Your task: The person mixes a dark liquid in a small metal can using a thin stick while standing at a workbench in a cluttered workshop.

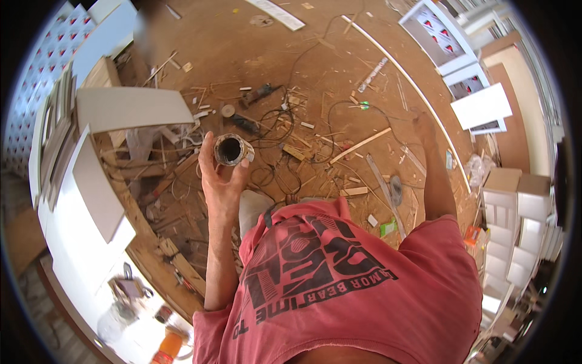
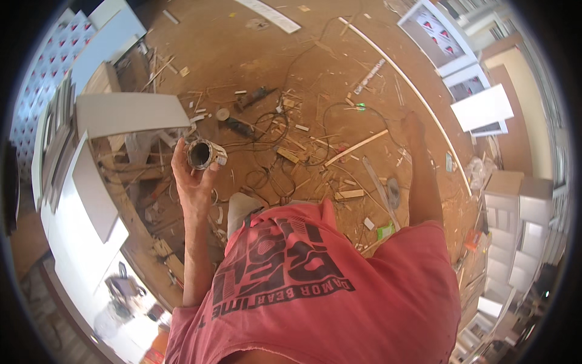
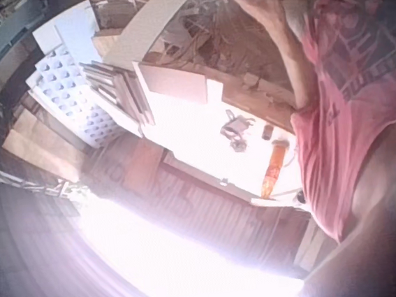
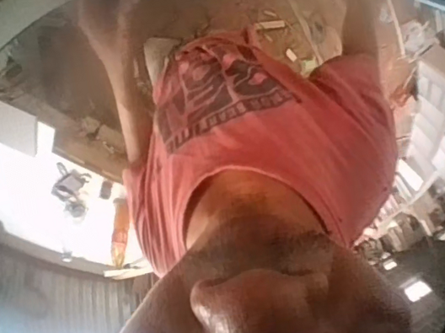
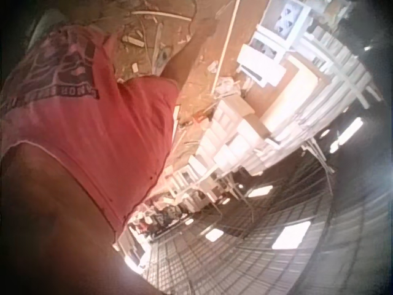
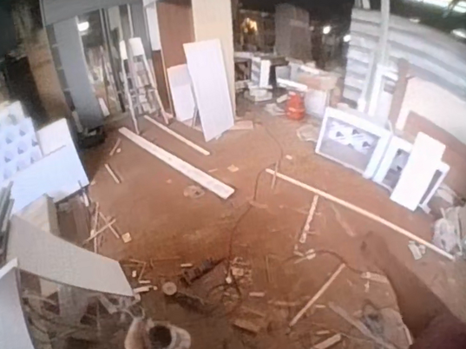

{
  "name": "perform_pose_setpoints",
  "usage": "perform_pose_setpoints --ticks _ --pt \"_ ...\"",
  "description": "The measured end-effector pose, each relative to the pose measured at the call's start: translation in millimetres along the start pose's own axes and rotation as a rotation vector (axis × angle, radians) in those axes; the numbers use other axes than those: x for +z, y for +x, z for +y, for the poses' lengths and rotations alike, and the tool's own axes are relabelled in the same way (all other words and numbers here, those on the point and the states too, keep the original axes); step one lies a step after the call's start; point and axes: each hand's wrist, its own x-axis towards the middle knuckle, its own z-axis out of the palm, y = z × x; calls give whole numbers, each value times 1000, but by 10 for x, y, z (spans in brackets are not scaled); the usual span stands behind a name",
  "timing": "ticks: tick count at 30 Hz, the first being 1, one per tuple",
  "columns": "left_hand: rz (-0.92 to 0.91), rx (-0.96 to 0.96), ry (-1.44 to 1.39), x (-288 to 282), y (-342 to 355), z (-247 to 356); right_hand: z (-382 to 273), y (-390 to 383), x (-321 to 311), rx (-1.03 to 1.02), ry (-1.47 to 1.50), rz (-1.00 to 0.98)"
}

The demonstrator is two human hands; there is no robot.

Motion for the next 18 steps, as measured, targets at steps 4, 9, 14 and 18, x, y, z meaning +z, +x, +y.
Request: perform_pose_setpoints --ticks 4,9,14,18 --pt "-129 -33 9 96 450 -49 -331 -57 -161 199 -41 -167" --pt "-310 124 105 191 1205 46 -941 -50 -546 232 221 71" --pt "-502 208 128 181 1949 234 -3421 56 -1434 -62 824 181" --pt "-620 272 107 129 2390 363 -4478 324 -1779 -581 596 334"
